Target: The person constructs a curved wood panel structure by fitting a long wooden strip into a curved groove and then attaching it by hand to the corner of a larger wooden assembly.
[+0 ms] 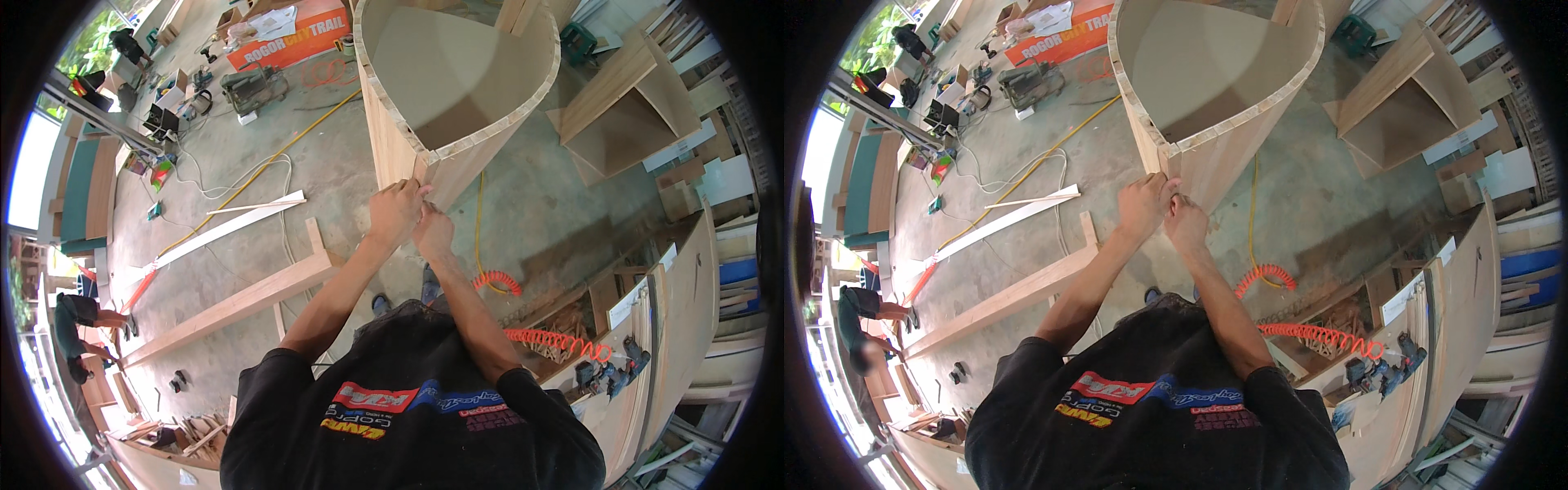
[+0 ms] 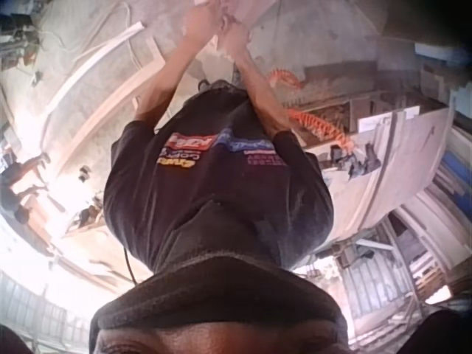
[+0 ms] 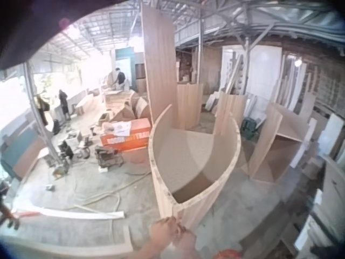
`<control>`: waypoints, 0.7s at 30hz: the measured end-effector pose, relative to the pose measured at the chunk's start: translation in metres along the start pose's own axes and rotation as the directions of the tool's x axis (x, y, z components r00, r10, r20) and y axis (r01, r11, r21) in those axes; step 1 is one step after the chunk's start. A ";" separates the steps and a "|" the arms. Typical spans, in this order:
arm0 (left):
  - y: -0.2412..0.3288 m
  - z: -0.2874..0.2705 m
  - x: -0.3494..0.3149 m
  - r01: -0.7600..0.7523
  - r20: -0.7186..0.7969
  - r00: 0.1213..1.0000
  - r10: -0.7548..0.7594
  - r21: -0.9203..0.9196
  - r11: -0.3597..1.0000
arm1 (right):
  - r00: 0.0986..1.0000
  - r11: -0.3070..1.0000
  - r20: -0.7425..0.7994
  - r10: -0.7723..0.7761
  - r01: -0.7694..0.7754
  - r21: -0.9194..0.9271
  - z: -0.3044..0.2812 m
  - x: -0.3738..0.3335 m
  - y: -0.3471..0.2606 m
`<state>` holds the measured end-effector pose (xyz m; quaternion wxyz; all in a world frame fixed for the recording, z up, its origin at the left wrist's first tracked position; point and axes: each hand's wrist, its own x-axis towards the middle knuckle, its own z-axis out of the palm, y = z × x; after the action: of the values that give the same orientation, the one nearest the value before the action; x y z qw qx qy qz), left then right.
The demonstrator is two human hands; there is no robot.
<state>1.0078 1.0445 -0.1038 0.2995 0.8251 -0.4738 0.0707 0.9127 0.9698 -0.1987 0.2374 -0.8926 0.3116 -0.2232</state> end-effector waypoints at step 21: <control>0.011 -0.067 0.060 -0.142 -0.133 0.983 0.128 -0.104 0.984 | 0.969 0.622 0.180 0.172 -0.248 0.743 0.085 -0.008 0.066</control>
<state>1.0420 1.0339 -0.0207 0.3696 0.7665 -0.5122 0.1160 0.9236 0.9539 -0.3045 0.6277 -0.6771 0.2800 -0.2630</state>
